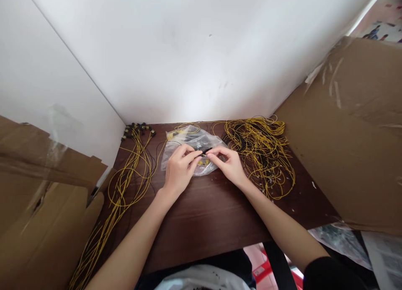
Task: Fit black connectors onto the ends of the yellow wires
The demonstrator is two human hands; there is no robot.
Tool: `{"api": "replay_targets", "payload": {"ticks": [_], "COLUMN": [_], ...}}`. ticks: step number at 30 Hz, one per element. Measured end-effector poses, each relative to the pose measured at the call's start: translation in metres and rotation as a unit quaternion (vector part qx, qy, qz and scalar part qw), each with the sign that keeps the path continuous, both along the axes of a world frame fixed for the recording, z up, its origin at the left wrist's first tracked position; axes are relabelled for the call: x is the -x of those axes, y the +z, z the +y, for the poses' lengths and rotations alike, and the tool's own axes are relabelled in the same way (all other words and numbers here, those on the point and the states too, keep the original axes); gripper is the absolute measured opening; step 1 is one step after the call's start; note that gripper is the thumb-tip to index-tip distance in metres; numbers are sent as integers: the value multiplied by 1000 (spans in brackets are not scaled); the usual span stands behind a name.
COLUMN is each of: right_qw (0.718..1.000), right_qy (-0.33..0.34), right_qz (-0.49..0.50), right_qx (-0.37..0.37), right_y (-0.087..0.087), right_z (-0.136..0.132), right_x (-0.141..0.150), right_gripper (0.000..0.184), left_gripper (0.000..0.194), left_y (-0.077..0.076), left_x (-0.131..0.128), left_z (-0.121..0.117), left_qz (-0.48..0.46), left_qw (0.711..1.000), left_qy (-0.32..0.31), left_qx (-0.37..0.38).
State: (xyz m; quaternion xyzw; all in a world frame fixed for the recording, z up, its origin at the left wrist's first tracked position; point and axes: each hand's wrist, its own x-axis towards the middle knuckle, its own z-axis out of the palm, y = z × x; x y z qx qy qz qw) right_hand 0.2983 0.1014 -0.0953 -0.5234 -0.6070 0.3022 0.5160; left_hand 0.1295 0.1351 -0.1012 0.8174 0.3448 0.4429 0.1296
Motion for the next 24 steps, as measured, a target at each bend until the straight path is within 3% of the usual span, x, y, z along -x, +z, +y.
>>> {"api": "replay_targets", "payload": {"ticks": [6, 14, 24], "right_qw": [1000, 999, 995], "right_qy": [6, 9, 19], "right_qz": [0, 25, 73], "right_qx": [7, 23, 65], "right_y": [-1, -2, -4], "right_z": [-1, -1, 1], "right_x": [0, 1, 1], "right_gripper": [14, 15, 20], "left_gripper": [15, 17, 13], "left_y": [0, -3, -7], "left_x": [-1, -5, -7], "left_z": [-2, -6, -5], "left_qz": [-7, -29, -50], "left_qw": [1000, 999, 998], "left_qy": [17, -17, -12], "left_qx": [2, 30, 41]}}
